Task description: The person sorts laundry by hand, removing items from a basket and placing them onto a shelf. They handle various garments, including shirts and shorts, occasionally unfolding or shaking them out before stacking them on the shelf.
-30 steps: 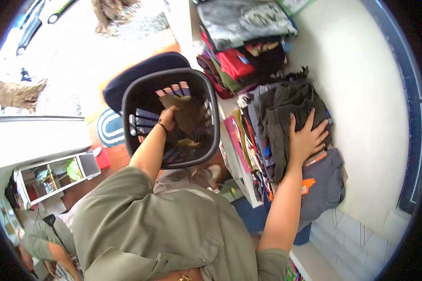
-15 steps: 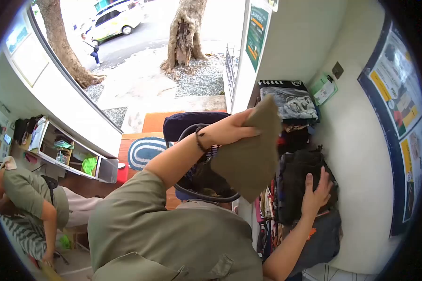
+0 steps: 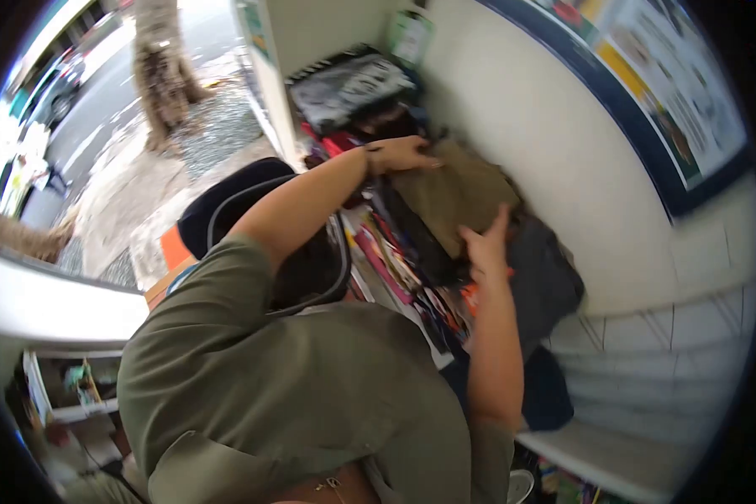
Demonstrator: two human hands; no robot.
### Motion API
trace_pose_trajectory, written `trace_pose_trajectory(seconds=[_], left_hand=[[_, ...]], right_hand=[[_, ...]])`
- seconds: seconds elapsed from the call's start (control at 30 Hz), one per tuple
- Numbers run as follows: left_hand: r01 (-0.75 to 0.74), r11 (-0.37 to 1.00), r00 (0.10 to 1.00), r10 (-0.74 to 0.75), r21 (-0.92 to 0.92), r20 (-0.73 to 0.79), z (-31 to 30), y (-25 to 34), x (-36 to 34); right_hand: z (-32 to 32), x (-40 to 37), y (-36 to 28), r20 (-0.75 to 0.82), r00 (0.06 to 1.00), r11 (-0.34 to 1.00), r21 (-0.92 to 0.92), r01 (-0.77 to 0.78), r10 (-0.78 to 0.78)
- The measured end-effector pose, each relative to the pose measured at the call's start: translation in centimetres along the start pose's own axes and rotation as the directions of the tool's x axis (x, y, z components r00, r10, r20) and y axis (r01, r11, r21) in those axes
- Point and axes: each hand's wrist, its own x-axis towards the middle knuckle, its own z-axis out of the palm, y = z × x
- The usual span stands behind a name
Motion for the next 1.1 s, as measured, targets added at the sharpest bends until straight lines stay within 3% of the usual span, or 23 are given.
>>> trace_pose_trajectory(seconds=[0.07, 0.13, 0.2, 0.23, 0.27, 0.33, 0.37, 0.43, 0.5, 0.53, 0.57, 0.6, 0.67, 0.73, 0.83, 0.87, 1.0, 1.03, 1.1], left_hand=[[-0.184, 0.952, 0.973, 0.211, 0.246, -0.09, 2.3, -6.0, 3.2], [-0.198, 0.979, 0.975, 0.191, -0.052, -0.11, 0.9, -3.5, 0.4], [-0.166, 0.974, 0.978, 0.143, -0.152, -0.151, 0.4, -1.9, -1.3], [-0.138, 0.984, 0.984, 0.124, -0.109, -0.124, 0.4, -1.7, -1.9], [-0.173, 0.985, 0.978, 0.172, 0.004, -0.117, 1.0, -2.3, -1.6], [-0.23, 0.949, 0.963, 0.255, 0.217, -0.091, 2.1, -4.2, -0.5], [-0.317, 0.919, 0.928, 0.351, 0.234, -0.125, 2.0, -4.3, -0.6], [-0.273, 0.946, 0.936, 0.304, 0.176, -0.178, 1.7, -3.4, -1.7], [-0.235, 0.967, 0.923, 0.252, 0.093, -0.289, 1.3, -2.2, -4.3], [-0.335, 0.942, 0.866, 0.313, 0.011, -0.391, 1.7, -2.9, -5.7], [-0.438, 0.897, 0.791, 0.355, -0.055, -0.499, 1.6, -3.9, -7.1], [-0.535, 0.838, 0.704, 0.372, -0.107, -0.605, 1.7, -5.1, -8.8], [-0.432, 0.902, 0.556, 0.273, 0.007, -0.785, 3.0, -8.7, -12.3], [-0.31, 0.945, 0.537, 0.264, 0.103, -0.801, 3.2, -13.3, -15.9], [-0.048, 0.992, 0.582, -0.07, -0.12, -0.81, 4.0, -21.0, -20.3], [0.1, 0.978, 0.63, -0.206, -0.185, -0.749, 4.6, -24.5, -21.2], [0.454, 0.886, 0.786, -0.45, -0.098, -0.425, 10.0, -41.5, -23.5], [0.523, 0.848, 0.791, -0.52, -0.085, -0.323, 11.0, -44.6, -23.4], [0.682, 0.714, 0.731, -0.662, 0.159, -0.166, 12.0, -46.9, -22.8]], right_hand=[[0.1, 0.2, 0.4, 0.078, 0.997, 0.986, 0.167, 0.003, -0.016], [0.0, -0.9, -2.0, 0.068, 0.997, 0.989, 0.143, 0.024, -0.034], [0.3, -1.2, -2.5, 0.064, 0.996, 0.993, 0.104, 0.055, -0.062], [0.6, -1.8, -2.9, -0.014, 0.986, 0.977, -0.141, 0.161, -0.164], [0.5, -2.5, -3.8, 0.01, 0.982, 0.879, -0.445, 0.172, -0.187], [0.0, -5.1, -9.4, 0.1, 0.976, 0.425, -0.888, 0.176, -0.195], [0.1, -4.9, -10.4, 0.096, 0.936, 0.408, -0.882, 0.237, -0.338], [0.9, -3.2, -11.6, 0.08, 0.795, 0.349, -0.868, 0.352, -0.601], [3.6, -1.2, -10.6, 0.083, 0.717, 0.318, -0.856, 0.407, -0.692], [4.9, -0.4, -9.3, 0.084, 0.676, 0.302, -0.849, 0.433, -0.732], [6.3, 0.4, -6.3, 0.188, 0.804, 0.316, -0.85, 0.421, -0.564], [8.0, 1.2, -2.0, 0.242, 0.925, 0.345, -0.876, 0.338, -0.291], [8.4, 0.7, 0.0, 0.244, 0.908, 0.333, -0.872, 0.359, -0.34], [8.2, 0.0, 0.0, 0.251, 0.899, 0.331, -0.867, 0.374, -0.36], [8.3, 0.0, 0.0, 0.253, 0.893, 0.344, -0.856, 0.386, -0.372], [8.2, 0.1, 0.1, 0.256, 0.891, 0.345, -0.854, 0.39, -0.375], [8.3, 0.6, 0.4, 0.266, 0.88, 0.361, -0.836, 0.414, -0.394], [8.3, 0.7, 0.4, 0.261, 0.885, 0.377, -0.831, 0.409, -0.385], [8.2, 0.7, 0.6, 0.261, 0.884, 0.404, -0.814, 0.417, -0.389]])
